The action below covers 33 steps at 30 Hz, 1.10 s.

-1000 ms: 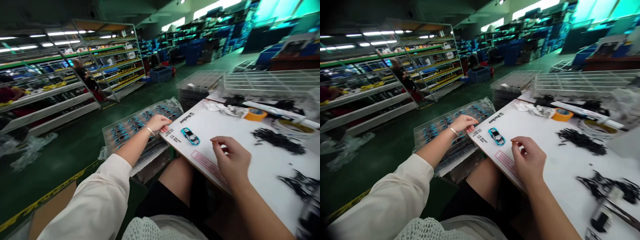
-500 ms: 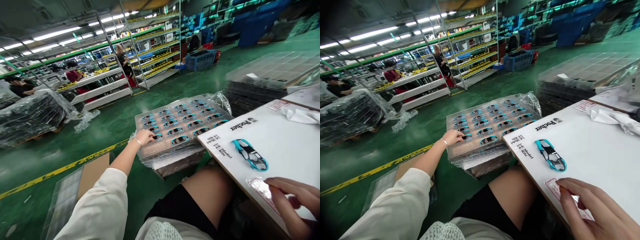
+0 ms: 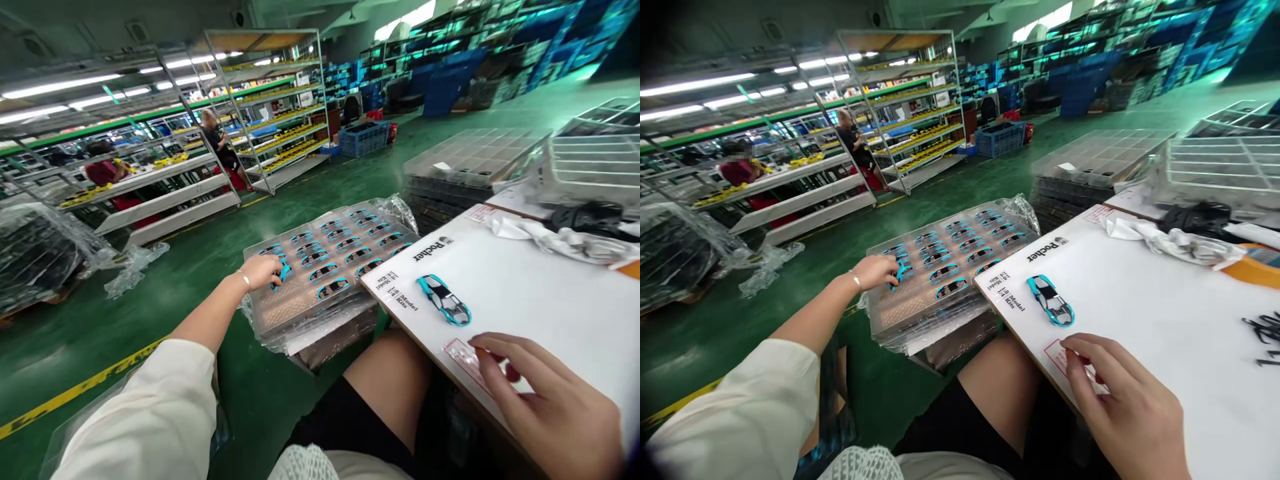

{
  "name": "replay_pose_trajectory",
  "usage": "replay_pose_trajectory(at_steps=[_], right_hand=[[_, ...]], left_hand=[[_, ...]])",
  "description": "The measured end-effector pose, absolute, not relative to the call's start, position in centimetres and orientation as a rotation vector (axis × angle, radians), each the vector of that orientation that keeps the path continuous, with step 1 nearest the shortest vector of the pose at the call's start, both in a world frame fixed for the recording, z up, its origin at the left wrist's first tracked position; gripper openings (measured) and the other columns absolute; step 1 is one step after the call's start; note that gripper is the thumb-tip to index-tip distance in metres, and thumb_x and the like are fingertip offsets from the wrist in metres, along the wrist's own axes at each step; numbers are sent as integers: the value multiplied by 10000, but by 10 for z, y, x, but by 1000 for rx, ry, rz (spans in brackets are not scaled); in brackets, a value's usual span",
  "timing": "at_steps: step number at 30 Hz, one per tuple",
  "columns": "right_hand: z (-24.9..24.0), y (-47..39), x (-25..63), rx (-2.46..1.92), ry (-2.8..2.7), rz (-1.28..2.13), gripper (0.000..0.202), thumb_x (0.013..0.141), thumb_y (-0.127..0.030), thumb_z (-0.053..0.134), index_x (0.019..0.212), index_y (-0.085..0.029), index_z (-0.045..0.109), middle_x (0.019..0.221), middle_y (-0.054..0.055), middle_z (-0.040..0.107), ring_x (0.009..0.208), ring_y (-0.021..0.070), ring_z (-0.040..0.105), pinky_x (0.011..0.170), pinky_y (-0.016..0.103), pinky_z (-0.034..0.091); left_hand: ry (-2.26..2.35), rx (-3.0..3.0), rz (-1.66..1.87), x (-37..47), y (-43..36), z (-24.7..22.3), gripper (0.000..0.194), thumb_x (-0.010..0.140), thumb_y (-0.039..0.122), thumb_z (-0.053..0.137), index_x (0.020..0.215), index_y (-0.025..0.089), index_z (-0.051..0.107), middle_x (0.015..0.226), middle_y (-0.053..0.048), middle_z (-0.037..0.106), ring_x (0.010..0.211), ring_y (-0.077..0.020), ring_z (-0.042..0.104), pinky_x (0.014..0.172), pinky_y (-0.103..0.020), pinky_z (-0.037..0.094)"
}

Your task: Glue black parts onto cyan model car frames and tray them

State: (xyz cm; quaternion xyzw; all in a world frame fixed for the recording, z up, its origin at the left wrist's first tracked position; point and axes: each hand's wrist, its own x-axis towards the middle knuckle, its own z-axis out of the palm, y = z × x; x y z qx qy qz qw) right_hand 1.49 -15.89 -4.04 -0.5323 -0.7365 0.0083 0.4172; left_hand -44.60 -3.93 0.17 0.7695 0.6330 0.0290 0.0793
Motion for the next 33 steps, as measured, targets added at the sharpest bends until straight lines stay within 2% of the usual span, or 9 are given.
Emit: replay_pose_trajectory(at_steps=[4, 8, 12, 16, 18, 21, 26, 30, 33], right_hand=[[-35, -160, 20, -1251, -1890, 40, 147, 937, -289, 507, 950, -234, 643, 1002, -8, 659, 846, 123, 620, 723, 224, 500], [-32, -162, 20, -1159, -1892, 69, 126, 918, -184, 513, 961, -211, 627, 993, 19, 646, 867, 125, 611, 736, 226, 485], [-34, -163, 19, -1156, -1874, 173, 152, 916, -159, 485, 966, -202, 622, 984, 39, 639, 858, 139, 609, 729, 246, 472], [-37, -162, 18, -1180, -1864, 226, 173, 911, -151, 465, 966, -205, 620, 972, 40, 637, 846, 149, 599, 724, 258, 456], [-37, -161, 17, -1181, -1860, 251, 169, 906, -144, 461, 958, -202, 611, 971, 38, 631, 849, 149, 591, 725, 259, 447], [-37, -163, 14, -1161, -1856, 297, 164, 904, -134, 454, 954, -201, 595, 972, 33, 620, 849, 144, 580, 719, 258, 436], [-37, -168, 8, -1134, -1872, 338, 180, 895, -111, 444, 956, -203, 586, 968, 27, 614, 825, 140, 568, 697, 259, 420], [-38, -168, 6, -1143, -1888, 336, 189, 884, -100, 448, 953, -202, 591, 974, 29, 615, 828, 142, 571, 691, 260, 419], [-39, -166, 5, -1158, -1898, 339, 190, 885, -101, 447, 953, -204, 593, 969, 30, 616, 821, 145, 572, 686, 262, 422]], left_hand=[[1920, 2180, 564, -390, -36, 27, 374, 786, 507, 622, 690, 148, 662, 587, -1, 524, 551, -119, 456, 539, -238, 301], [1675, 2046, 692, -286, -14, 26, 534, 809, 631, 521, 725, 123, 662, 473, 46, 384, 421, -72, 307, 449, -222, 254], [1497, 2016, 621, -178, 24, 17, 534, 830, 628, 499, 772, 124, 667, 472, 54, 391, 383, -61, 305, 415, -213, 268], [1450, 2068, 356, -112, 56, 9, 439, 830, 499, 571, 620, 120, 634, 441, 26, 459, 350, -72, 378, 419, -221, 320], [1433, 2124, 183, -101, 64, 8, 372, 803, 416, 617, 576, 122, 637, 435, 3, 516, 349, -89, 422, 437, -229, 349], [1361, 2254, -15, -104, 66, 10, 318, 799, 385, 609, 609, 144, 691, 485, -12, 600, 412, -111, 499, 492, -227, 382], [1215, 2517, -132, -127, 57, 19, 252, 800, 411, 615, 894, 226, 759, 736, -16, 712, 732, -174, 621, 633, -226, 385], [1077, 2649, -196, -145, 51, 19, 464, 728, 566, 669, 1029, 218, 723, 796, -28, 697, 767, -189, 604, 632, -230, 357], [976, 2707, -196, -153, 47, 13, 703, 607, 586, 764, 1173, 186, 649, 856, -30, 676, 767, -187, 589, 626, -224, 357]])
